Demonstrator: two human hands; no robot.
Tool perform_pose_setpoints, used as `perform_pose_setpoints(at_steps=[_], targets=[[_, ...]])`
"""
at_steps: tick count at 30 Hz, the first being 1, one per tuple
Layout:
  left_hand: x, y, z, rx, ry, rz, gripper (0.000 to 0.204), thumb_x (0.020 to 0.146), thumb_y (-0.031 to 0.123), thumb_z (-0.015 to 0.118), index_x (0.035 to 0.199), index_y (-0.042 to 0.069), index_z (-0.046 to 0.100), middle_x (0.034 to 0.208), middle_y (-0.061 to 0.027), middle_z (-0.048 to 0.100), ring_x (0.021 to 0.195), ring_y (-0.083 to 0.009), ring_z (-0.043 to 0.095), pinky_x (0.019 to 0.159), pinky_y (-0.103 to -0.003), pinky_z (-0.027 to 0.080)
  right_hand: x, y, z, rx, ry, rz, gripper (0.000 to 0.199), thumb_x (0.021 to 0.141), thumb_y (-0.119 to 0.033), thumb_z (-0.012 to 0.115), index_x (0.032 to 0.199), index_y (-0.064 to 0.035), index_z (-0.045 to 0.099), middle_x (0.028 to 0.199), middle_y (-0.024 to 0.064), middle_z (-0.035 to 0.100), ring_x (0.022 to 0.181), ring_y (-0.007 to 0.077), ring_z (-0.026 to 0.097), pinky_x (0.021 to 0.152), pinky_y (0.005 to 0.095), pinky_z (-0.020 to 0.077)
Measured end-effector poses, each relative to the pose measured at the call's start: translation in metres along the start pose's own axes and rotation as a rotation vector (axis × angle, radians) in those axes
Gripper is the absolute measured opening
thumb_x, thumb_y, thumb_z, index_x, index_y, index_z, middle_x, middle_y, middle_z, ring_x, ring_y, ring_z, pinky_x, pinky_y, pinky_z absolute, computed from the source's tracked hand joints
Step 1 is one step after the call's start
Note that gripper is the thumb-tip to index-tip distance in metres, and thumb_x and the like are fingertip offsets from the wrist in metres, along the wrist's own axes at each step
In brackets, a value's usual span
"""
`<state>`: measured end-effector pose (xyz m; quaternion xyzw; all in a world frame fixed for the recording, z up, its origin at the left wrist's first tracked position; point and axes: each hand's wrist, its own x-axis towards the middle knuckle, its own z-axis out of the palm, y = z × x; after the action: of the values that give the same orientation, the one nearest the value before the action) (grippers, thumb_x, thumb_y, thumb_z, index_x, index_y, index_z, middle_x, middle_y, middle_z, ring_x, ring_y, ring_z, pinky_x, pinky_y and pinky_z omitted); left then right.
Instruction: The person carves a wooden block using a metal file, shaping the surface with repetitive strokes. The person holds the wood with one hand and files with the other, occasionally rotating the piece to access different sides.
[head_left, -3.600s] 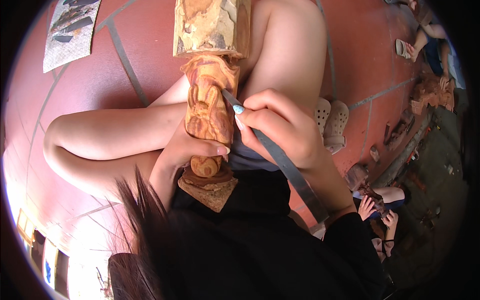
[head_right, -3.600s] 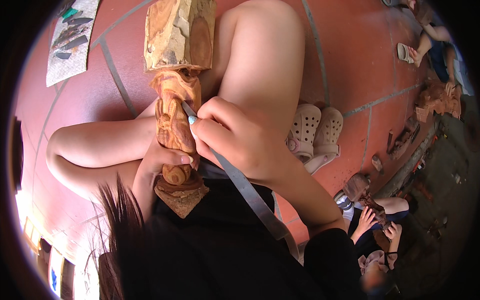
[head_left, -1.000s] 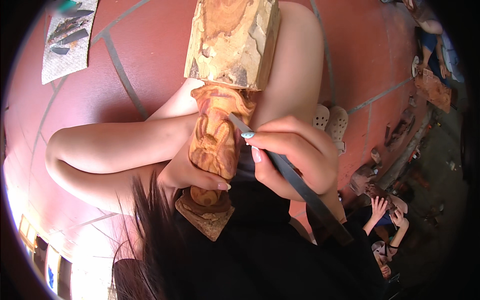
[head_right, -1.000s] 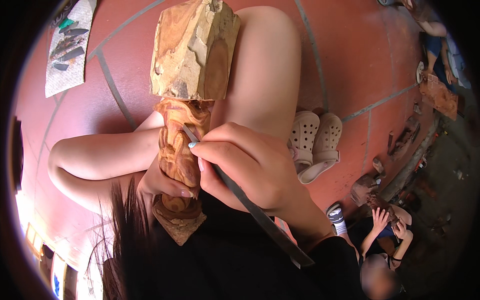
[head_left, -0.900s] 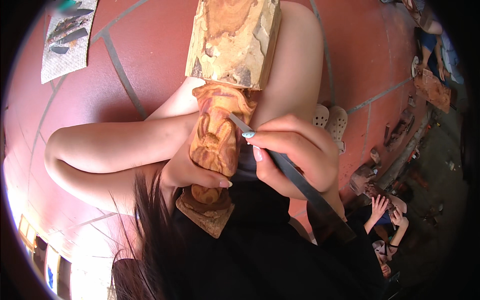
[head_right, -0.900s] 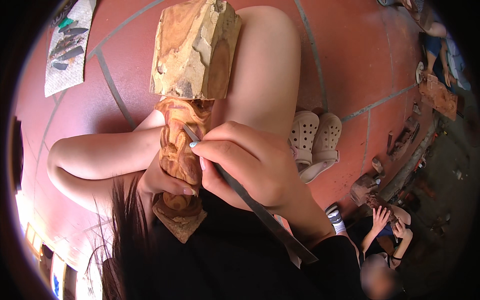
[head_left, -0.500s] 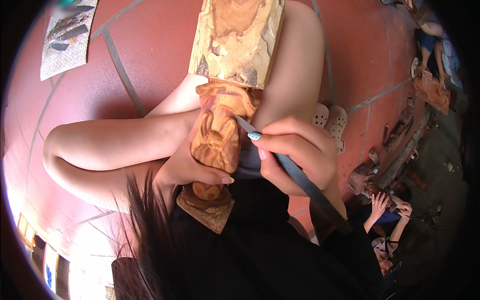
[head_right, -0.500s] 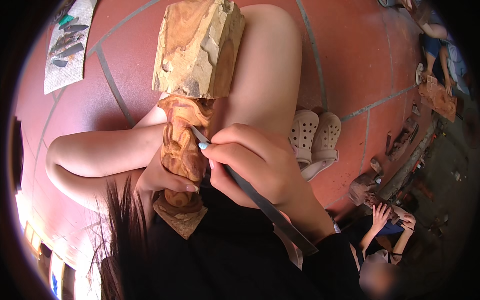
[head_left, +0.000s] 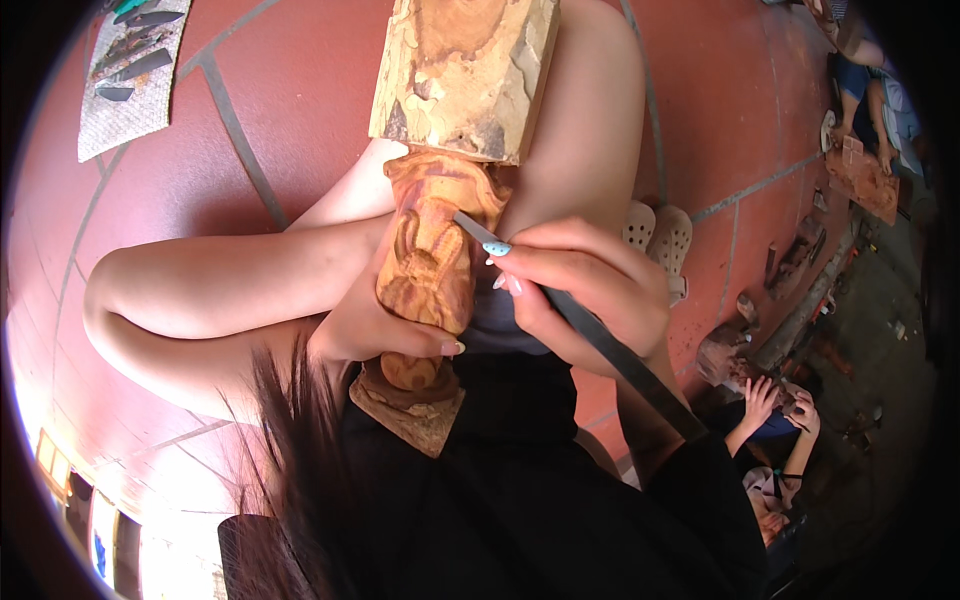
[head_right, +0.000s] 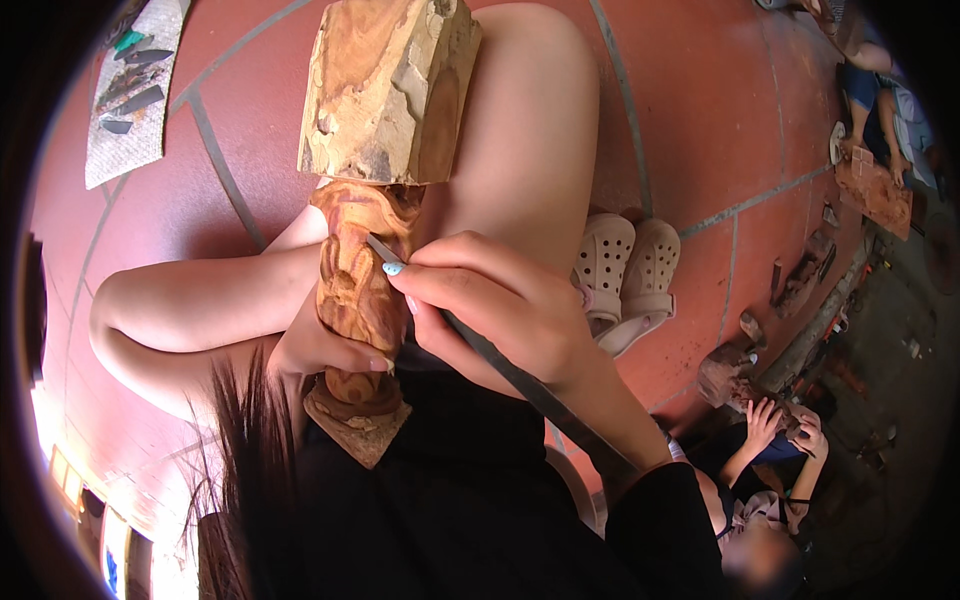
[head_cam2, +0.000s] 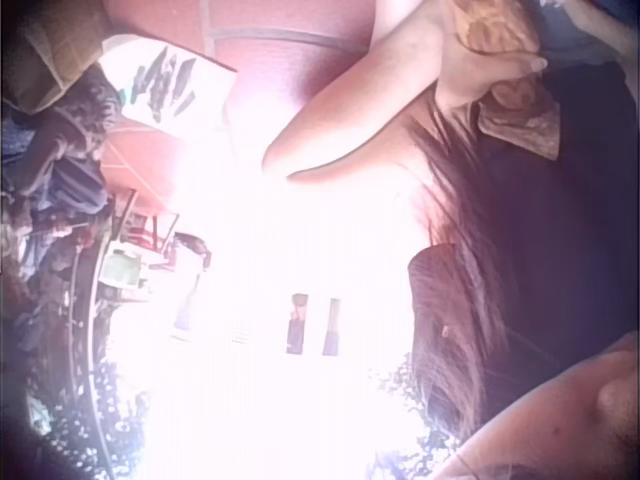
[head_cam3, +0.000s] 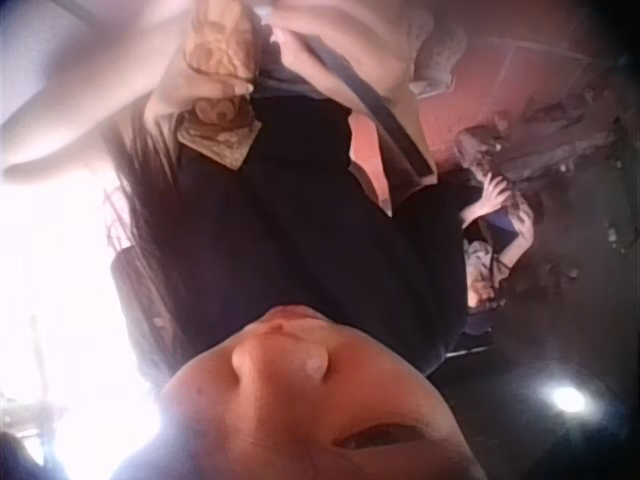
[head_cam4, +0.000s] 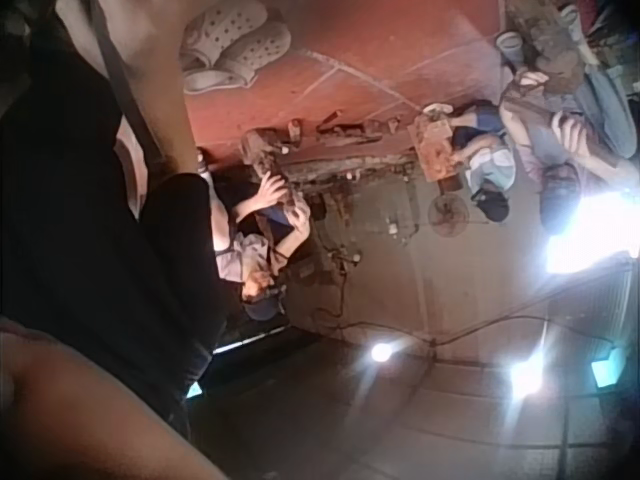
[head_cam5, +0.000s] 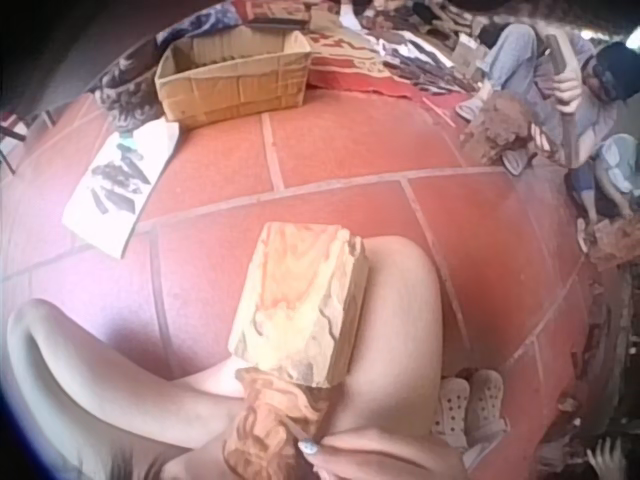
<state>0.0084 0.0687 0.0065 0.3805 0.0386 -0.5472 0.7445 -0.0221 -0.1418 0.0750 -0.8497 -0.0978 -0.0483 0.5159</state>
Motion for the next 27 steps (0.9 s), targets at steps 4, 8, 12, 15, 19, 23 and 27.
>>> perform_pose_setpoints(at_steps=[4,8,12,15,19,23,27], targets=[[0.0,-0.006,-0.005,0.05,-0.033,0.049,0.113,0.055,-0.007,0.081,0.148,0.005,0.019,0.132,-0.0042,0.044,0.127,-0.016,0.039,0.107,-0.032,0.031,0.0,-0.008,-0.01,0.022,-0.086,0.07,0.024,0.074,0.013,0.066,0.096,0.0036,0.066,0.085,0.0136,0.066,0.069,0.0191,0.066,0.06,0.0271,0.0523],[0.002,-0.002,-0.007,0.084,-0.042,0.019,0.114,0.055,-0.008,0.081,0.149,0.005,0.018,0.132,-0.0044,0.044,0.127,-0.016,0.039,0.106,-0.032,0.032,0.003,-0.004,-0.005,0.014,-0.031,0.032,0.024,0.073,0.013,0.065,0.095,0.0035,0.066,0.086,0.0134,0.066,0.07,0.0196,0.066,0.06,0.0274,0.0516],[0.001,-0.007,-0.003,0.052,0.033,0.046,0.116,0.054,-0.008,0.081,0.15,0.005,0.016,0.135,-0.0046,0.043,0.128,-0.0162,0.038,0.107,-0.032,0.031,0.003,-0.003,-0.006,-0.012,-0.071,0.039,0.024,0.073,0.013,0.065,0.095,0.0035,0.066,0.086,0.0136,0.066,0.07,0.02,0.066,0.061,0.0277,0.0516],[-0.003,-0.003,0.002,0.059,0.066,0.033,0.118,0.054,-0.009,0.081,0.151,0.005,0.016,0.137,-0.0046,0.042,0.129,-0.0165,0.038,0.108,-0.032,0.031,0.002,-0.007,-0.011,-0.012,-0.108,0.034,0.024,0.073,0.014,0.065,0.094,0.0034,0.066,0.086,0.0138,0.066,0.07,0.0202,0.066,0.061,0.0278,0.0517],[-0.002,0.002,0.003,0.028,0.068,-0.003,0.118,0.054,-0.009,0.081,0.151,0.006,0.016,0.137,-0.0044,0.042,0.129,-0.0168,0.038,0.108,-0.032,0.031,0.005,-0.002,-0.005,-0.034,-0.078,0.003,0.023,0.072,0.013,0.065,0.093,0.0031,0.066,0.085,0.0135,0.066,0.07,0.0198,0.066,0.061,0.0276,0.0518],[-0.002,0.0,0.002,0.024,0.055,0.02,0.117,0.054,-0.009,0.081,0.151,0.006,0.017,0.135,-0.004,0.043,0.128,-0.0166,0.039,0.107,-0.032,0.032,0.002,-0.003,-0.011,-0.014,-0.106,0.03,0.022,0.073,0.013,0.065,0.093,0.0029,0.066,0.085,0.0127,0.066,0.069,0.0189,0.066,0.061,0.0271,0.0524],[0.001,-0.005,-0.003,0.033,0.02,0.044,0.115,0.054,-0.008,0.082,0.15,0.005,0.019,0.134,-0.0037,0.044,0.127,-0.0166,0.04,0.107,-0.032,0.032,0.0,0.0,-0.009,0.02,-0.076,0.032,0.023,0.074,0.014,0.064,0.094,0.0029,0.067,0.085,0.0128,0.066,0.069,0.0179,0.066,0.062,0.0263,0.0531]])
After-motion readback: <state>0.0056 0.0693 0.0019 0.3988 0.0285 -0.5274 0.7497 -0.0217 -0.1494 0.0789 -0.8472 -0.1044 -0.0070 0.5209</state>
